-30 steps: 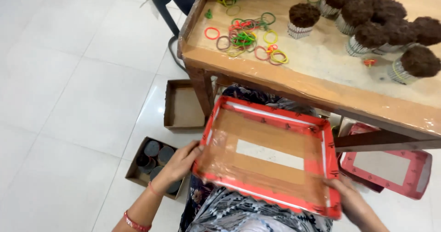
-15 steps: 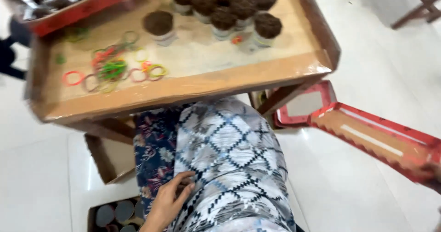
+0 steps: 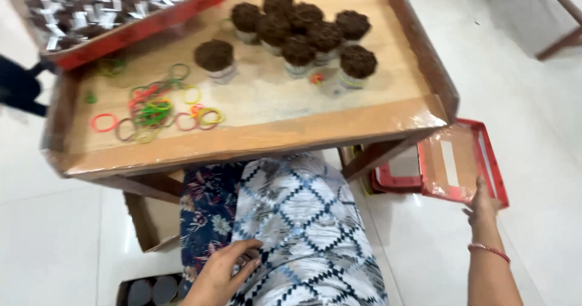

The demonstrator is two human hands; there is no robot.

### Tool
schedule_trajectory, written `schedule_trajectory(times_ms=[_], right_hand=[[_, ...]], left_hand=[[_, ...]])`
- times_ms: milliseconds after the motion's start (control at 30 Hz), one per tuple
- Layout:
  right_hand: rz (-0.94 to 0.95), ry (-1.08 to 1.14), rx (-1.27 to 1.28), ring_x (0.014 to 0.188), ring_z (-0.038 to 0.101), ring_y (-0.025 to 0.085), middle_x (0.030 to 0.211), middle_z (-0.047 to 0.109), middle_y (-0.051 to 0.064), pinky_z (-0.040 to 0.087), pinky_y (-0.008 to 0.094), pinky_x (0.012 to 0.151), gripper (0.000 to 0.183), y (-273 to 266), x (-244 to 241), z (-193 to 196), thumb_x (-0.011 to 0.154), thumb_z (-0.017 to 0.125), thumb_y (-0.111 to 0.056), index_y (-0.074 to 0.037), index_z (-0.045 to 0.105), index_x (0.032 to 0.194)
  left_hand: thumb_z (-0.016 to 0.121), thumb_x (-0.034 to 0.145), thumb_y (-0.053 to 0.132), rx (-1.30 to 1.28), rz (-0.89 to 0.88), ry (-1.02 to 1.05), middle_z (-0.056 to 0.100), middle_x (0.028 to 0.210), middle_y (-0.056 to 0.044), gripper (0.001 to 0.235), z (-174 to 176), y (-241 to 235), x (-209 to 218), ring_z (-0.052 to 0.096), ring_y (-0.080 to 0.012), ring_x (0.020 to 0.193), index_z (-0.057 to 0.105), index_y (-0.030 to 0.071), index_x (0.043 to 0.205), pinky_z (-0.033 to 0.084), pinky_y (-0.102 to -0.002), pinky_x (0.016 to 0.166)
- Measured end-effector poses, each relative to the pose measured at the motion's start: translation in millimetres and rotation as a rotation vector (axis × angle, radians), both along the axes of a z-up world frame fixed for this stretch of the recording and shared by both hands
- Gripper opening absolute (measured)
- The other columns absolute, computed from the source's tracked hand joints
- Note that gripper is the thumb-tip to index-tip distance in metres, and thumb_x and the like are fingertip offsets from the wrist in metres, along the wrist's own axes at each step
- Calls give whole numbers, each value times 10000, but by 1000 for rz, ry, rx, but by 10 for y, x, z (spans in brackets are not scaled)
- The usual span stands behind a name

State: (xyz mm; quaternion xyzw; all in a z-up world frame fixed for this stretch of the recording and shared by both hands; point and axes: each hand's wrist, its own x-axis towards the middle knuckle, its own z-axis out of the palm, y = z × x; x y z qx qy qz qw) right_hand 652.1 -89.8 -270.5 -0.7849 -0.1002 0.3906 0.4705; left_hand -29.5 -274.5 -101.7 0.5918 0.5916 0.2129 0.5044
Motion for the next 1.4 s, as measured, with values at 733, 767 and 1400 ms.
schedule_trajectory(times_ms=[733, 767, 1400], right_hand=[[1113, -819, 1027, 991, 722, 325, 1032, 746, 198, 550, 406, 866, 305, 3155, -5945, 3121, 1085, 596, -267, 19, 668, 1163], [1086, -899, 975, 1025, 683, 417, 1039, 719, 253, 527, 470, 886, 362, 3389, -6051, 3020, 1097, 595, -320, 26, 681, 1158], [1181, 195, 743, 1050, 605, 156, 1199, 628, 76, 535, 315, 866, 493, 1712, -5408, 3558, 1028, 530, -194, 40, 523, 1461]], left_hand=[[597, 1019, 467, 740, 968, 331, 734, 1054, -239, 513, 1075, 2898, -2951, 712, -372, 1006, 674, -14, 1180, 543, -444, 894], [583, 1027, 461, 747, 929, 406, 726, 1049, -268, 516, 1082, 2941, -2945, 699, -416, 1039, 675, -23, 1179, 530, -466, 919], [475, 1048, 137, 853, 844, 308, 719, 886, -167, 377, 1729, 1307, -2163, 680, -245, 760, 581, -6, 1381, 533, -385, 710]])
